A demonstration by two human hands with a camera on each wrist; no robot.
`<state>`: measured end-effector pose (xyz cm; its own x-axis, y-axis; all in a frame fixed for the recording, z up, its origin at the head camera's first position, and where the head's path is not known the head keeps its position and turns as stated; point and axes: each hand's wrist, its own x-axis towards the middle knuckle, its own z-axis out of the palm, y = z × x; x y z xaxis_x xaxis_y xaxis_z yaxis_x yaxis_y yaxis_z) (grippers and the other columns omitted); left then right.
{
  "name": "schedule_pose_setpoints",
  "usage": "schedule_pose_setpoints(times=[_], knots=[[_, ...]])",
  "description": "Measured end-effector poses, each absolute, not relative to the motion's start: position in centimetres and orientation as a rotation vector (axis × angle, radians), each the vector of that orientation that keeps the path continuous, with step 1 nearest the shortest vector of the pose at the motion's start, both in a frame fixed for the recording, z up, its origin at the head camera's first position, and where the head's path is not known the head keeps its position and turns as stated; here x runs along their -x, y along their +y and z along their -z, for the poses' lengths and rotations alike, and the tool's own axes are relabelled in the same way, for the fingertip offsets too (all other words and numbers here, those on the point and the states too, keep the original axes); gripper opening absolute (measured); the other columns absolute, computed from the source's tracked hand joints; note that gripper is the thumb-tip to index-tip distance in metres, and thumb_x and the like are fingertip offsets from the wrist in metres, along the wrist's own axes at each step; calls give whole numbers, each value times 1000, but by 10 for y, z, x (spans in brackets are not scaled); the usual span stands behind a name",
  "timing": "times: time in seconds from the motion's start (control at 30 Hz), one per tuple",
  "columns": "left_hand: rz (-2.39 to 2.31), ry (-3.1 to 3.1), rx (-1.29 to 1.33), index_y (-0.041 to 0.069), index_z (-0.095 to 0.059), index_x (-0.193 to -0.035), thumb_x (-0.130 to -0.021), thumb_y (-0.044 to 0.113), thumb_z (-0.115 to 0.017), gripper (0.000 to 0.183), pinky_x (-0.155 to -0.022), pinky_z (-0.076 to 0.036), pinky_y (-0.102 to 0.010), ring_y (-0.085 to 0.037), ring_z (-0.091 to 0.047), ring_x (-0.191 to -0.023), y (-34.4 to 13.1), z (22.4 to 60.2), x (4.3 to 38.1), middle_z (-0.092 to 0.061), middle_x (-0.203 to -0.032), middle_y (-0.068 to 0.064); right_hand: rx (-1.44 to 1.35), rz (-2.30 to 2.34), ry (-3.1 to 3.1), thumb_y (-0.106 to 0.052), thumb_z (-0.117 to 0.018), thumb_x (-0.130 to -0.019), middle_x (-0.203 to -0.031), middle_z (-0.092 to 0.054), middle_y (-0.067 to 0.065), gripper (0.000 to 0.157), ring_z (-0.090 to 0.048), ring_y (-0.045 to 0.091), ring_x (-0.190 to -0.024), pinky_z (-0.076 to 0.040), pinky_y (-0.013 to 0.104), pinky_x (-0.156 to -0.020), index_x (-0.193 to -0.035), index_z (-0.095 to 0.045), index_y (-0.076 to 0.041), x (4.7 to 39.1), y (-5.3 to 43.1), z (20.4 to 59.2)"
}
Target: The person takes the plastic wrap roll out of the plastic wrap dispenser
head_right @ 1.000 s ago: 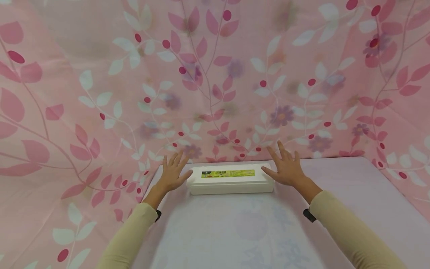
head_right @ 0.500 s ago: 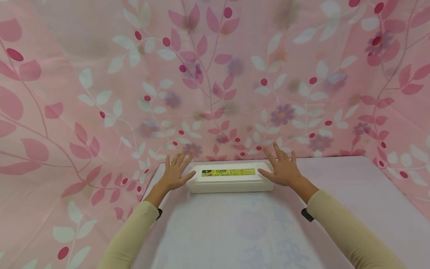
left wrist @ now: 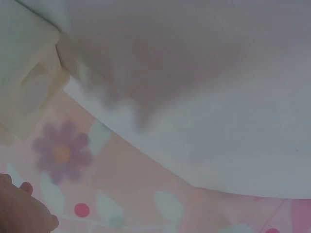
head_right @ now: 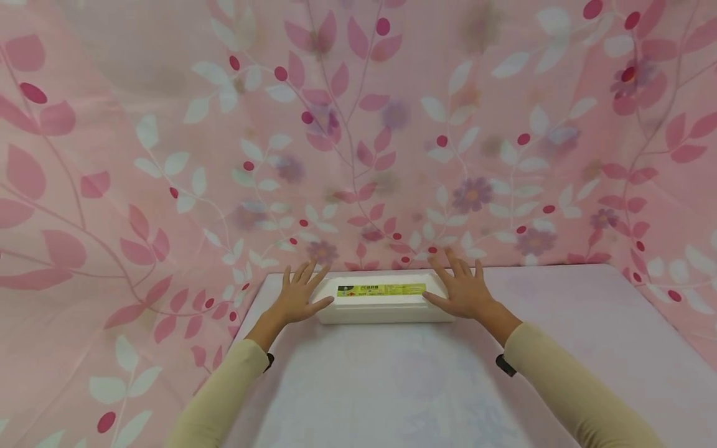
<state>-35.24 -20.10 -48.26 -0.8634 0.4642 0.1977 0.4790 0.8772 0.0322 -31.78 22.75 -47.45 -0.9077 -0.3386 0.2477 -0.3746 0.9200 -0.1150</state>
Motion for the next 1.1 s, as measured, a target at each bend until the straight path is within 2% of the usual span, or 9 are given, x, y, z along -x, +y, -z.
schedule_pose_setpoints(times=[0.27,0.57,0.77,0.9,1.1], knots=[[128,-2901,721,31,-13,-160,-85,77,-48,94,-115,1,-70,-34,-12,-153,-197,480,352,3,-168,-2,-553,-240,-2865,-69,-51,-89,-166,-6,18,90,-30,47,-141,-3,76,-110,-159,-16,-25,317,219,476],[123,-2925,751,28,-21,-159,-80,79,-55,99,-114,-8,-71,-36,-19,-150,-198,480,347,-10,-167,-7,-639,-241,-2895,-76,-51,-85,-166,-3,15,96,-19,43,-146,-5,73,-112,-159,-16,-27,316,218,489],[153,-2966,747,27,-17,-159,-79,77,-58,103,-115,-7,-69,-32,-26,-148,-197,483,352,-26,-162,-9,-619,-262,-2908,-79,-54,-81,-165,-4,17,103,-20,45,-144,-11,74,-111,-159,-18,-22,316,221,494],[173,-2945,758,24,-21,-159,-76,76,-63,106,-115,-10,-69,-28,-33,-144,-198,485,356,-39,-156,-6,-622,-302,-2912,-77,-58,-80,-164,-7,19,107,-22,47,-143,-18,73,-110,-159,-19,-16,317,222,493],[182,-2988,763,25,-17,-159,-70,76,-70,116,-116,-5,-68,-26,-32,-146,-201,488,358,-38,-156,-6,-658,-420,-2925,-69,-69,-78,-163,-10,21,108,-22,48,-144,-29,69,-108,-158,-22,-13,316,222,494]])
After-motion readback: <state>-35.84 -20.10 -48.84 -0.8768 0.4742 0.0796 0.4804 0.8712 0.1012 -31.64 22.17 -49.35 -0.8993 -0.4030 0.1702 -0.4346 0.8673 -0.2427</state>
